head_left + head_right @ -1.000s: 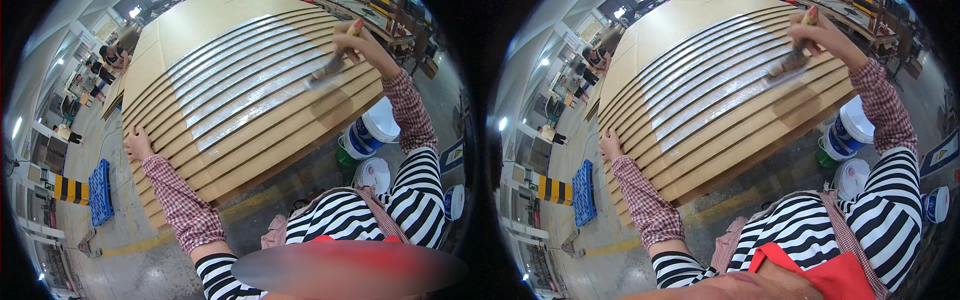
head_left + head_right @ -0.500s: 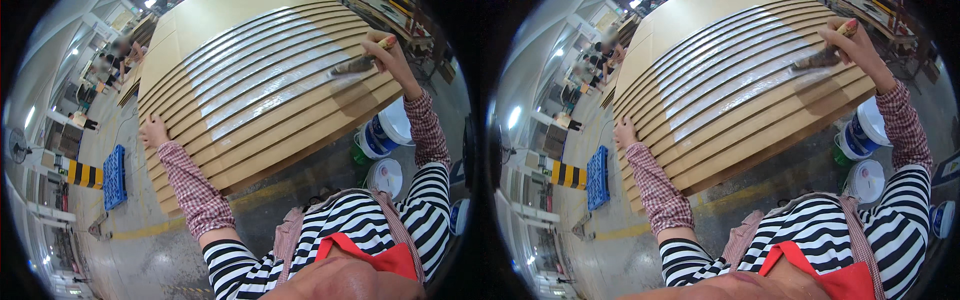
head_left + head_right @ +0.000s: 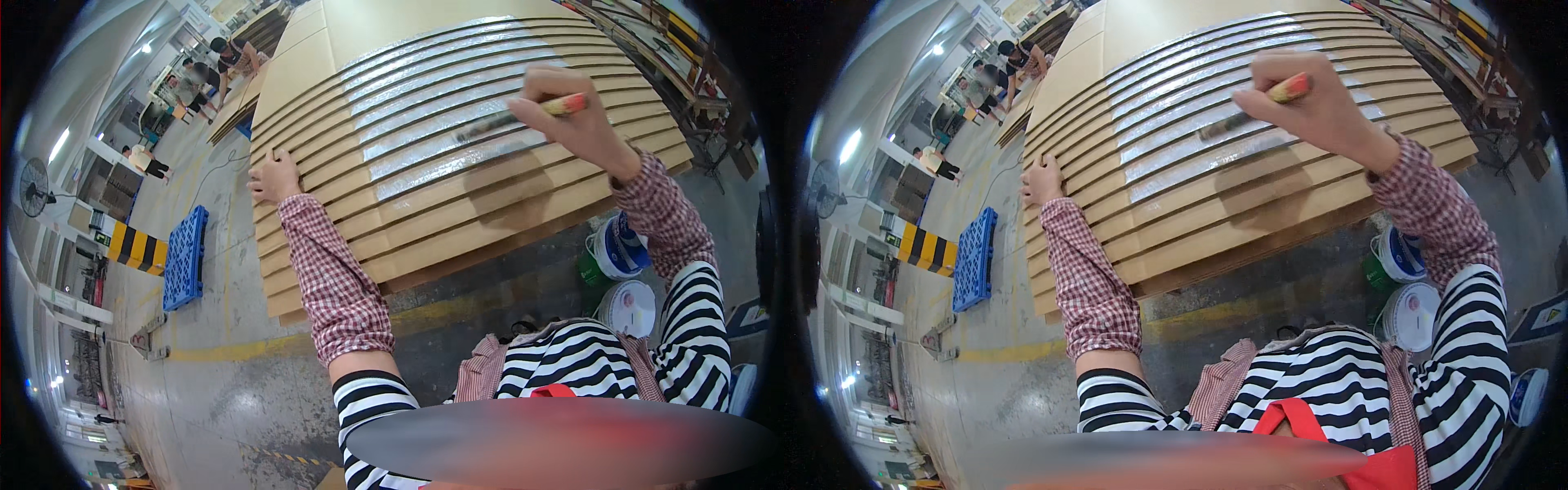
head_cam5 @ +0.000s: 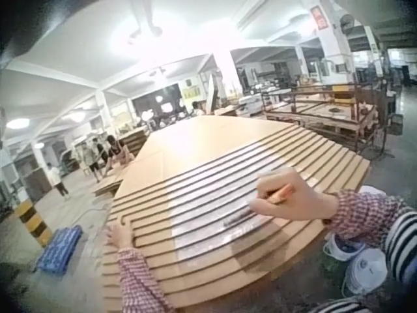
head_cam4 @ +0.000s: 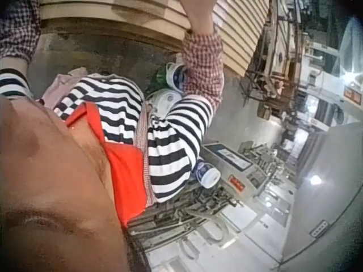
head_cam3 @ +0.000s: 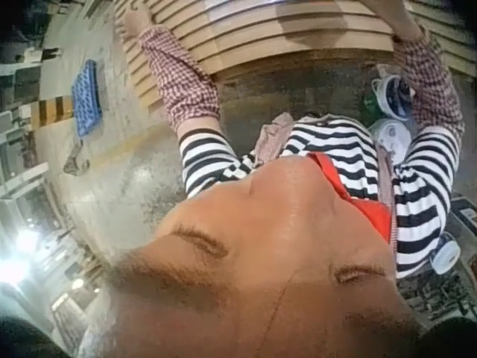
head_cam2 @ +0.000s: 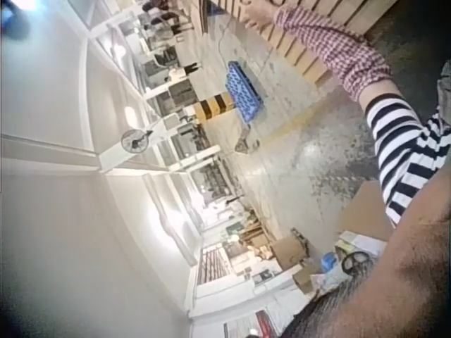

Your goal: Applying glue with a brush to the edges of a stack of folded cardboard sheets.

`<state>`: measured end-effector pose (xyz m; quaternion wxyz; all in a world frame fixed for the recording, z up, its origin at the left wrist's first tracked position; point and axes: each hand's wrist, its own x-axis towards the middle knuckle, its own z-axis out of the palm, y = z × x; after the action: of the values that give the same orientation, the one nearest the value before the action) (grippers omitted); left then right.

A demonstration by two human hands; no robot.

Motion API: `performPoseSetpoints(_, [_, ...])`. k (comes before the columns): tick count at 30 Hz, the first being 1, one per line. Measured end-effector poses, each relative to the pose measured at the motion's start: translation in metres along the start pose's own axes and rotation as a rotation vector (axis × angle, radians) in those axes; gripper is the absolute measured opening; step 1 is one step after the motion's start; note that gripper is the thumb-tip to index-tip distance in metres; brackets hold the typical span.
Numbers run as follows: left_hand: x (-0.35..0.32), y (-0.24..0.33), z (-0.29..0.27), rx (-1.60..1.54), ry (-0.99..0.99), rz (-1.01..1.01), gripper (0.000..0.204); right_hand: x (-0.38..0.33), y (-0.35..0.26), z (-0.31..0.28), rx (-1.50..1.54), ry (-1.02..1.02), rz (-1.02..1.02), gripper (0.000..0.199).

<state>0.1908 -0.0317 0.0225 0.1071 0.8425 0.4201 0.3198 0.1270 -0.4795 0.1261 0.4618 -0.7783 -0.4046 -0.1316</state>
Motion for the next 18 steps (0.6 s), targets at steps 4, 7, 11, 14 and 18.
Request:
performPoseSetpoints(4, [-0.002, 0.004, 0.004, 0.011, 0.021, -0.016, 0.04, 0.007, 0.019, 0.036, -0.151, 0.0, -0.411, 0.026])
performPoseSetpoints(7, [-0.005, -0.002, 0.001, 0.002, 0.035, -0.034, 0.037, -0.014, -0.002, 0.03, -0.196, -0.204, -0.313, 0.026])
performPoseSetpoints(11, [-0.009, -0.002, 0.0, 0.01, 0.018, -0.024, 0.036, -0.01, -0.004, 0.019, -0.143, 0.086, -0.123, 0.026])
performPoseSetpoints(14, [-0.008, 0.005, 0.008, 0.002, 0.0, 0.049, 0.037, -0.009, 0.02, 0.023, -0.22, 0.175, -0.239, 0.025])
performPoseSetpoints(18, [0.002, -0.007, 0.021, 0.112, -0.102, 0.118, 0.049, -0.037, 0.022, -0.003, -0.234, -0.033, -0.194, 0.023])
